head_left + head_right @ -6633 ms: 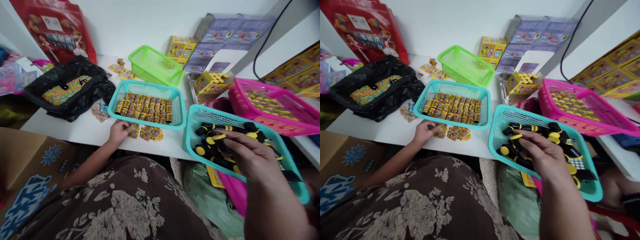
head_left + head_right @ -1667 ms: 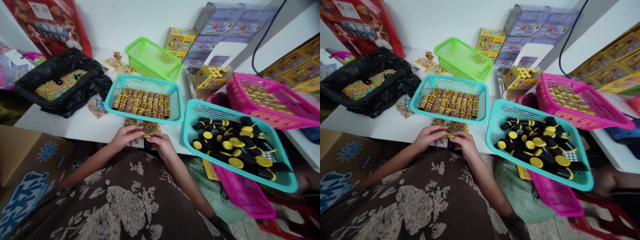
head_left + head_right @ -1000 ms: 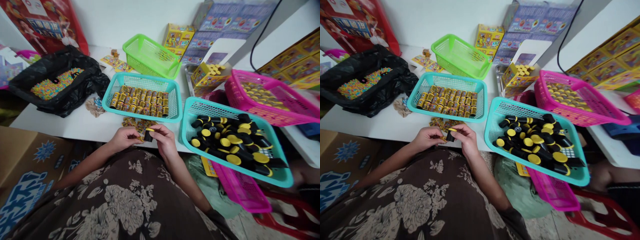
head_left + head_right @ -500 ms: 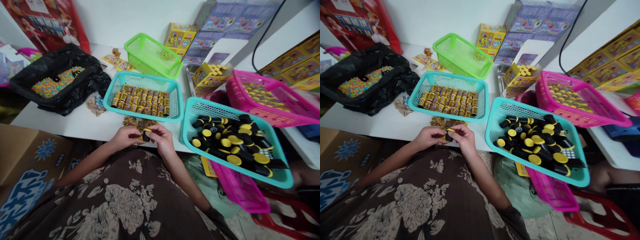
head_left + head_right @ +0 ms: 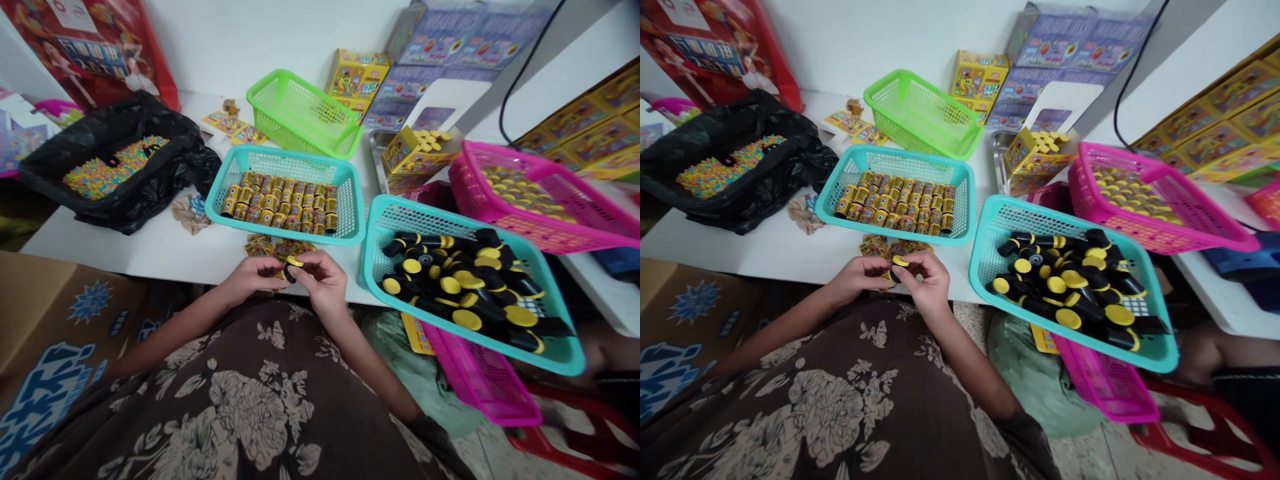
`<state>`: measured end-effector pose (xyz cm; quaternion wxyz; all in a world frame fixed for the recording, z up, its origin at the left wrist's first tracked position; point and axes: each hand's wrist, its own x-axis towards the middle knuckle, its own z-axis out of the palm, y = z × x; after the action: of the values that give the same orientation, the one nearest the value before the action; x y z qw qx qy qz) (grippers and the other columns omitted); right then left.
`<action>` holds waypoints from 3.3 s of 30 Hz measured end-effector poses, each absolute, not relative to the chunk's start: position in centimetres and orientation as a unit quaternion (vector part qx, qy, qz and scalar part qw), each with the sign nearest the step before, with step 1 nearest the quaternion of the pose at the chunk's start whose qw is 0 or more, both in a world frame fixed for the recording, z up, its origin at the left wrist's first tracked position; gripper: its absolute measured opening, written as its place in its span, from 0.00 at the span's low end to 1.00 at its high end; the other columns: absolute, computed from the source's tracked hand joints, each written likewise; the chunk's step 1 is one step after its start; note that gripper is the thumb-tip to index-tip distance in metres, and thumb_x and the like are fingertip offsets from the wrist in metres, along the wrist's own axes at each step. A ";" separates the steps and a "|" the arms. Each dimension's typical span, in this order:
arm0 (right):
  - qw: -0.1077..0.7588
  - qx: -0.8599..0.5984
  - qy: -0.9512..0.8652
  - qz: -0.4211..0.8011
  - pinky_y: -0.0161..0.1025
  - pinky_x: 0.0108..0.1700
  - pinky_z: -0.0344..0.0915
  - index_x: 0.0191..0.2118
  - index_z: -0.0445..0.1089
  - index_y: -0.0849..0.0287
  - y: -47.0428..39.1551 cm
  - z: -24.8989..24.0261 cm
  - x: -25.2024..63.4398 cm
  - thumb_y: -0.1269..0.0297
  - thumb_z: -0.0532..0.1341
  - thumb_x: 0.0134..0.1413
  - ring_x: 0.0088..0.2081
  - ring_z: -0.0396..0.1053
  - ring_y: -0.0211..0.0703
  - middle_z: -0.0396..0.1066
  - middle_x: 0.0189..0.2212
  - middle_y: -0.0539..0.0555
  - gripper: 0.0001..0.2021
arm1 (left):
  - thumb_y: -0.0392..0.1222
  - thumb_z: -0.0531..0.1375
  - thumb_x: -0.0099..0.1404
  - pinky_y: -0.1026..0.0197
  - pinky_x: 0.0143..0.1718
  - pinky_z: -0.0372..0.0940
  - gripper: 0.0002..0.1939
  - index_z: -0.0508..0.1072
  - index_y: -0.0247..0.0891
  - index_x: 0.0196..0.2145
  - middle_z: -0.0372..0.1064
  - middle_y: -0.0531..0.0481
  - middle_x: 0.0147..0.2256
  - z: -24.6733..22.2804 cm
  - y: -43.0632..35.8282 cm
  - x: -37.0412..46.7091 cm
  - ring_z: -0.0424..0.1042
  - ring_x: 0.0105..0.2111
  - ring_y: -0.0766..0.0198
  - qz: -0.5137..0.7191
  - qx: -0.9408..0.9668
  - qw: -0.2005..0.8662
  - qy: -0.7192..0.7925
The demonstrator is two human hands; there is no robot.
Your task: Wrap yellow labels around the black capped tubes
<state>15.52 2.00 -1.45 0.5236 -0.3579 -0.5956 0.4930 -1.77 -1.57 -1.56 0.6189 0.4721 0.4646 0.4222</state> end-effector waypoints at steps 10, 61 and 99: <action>0.525 -0.303 -0.709 0.360 0.38 0.30 0.65 0.32 0.73 0.54 2.3 -0.7 15.6 0.69 0.69 0.48 0.30 0.68 0.39 0.73 0.31 0.50 0.05 | 0.40 0.71 0.48 0.64 0.33 0.57 0.12 0.77 0.33 0.30 0.68 0.54 0.26 -1.2 -1.3 -1.5 0.64 0.28 0.68 0.431 0.431 0.644 0.462; 0.535 -0.342 -0.576 0.514 0.39 0.32 0.64 0.26 0.72 0.54 2.7 -0.7 15.0 0.64 0.71 0.45 0.28 0.67 0.39 0.70 0.25 0.47 0.07 | 0.45 0.74 0.45 0.60 0.38 0.62 0.18 0.79 0.34 0.32 0.74 0.48 0.29 -2.3 -1.4 -0.3 0.71 0.30 0.64 0.462 0.223 0.782 0.353; 0.498 -0.344 -0.616 0.505 0.37 0.31 0.67 0.30 0.73 0.54 1.8 -2.2 15.5 0.60 0.71 0.46 0.27 0.68 0.38 0.71 0.25 0.47 0.08 | 0.45 0.74 0.45 0.62 0.27 0.64 0.19 0.69 0.34 0.24 0.69 0.54 0.23 -1.0 -1.4 0.5 0.67 0.23 0.68 0.533 0.211 0.718 0.394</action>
<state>15.48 1.81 -2.23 0.4977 -0.3438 -0.6158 0.5049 0.49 -1.38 -1.00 0.7183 0.2113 0.3938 0.5332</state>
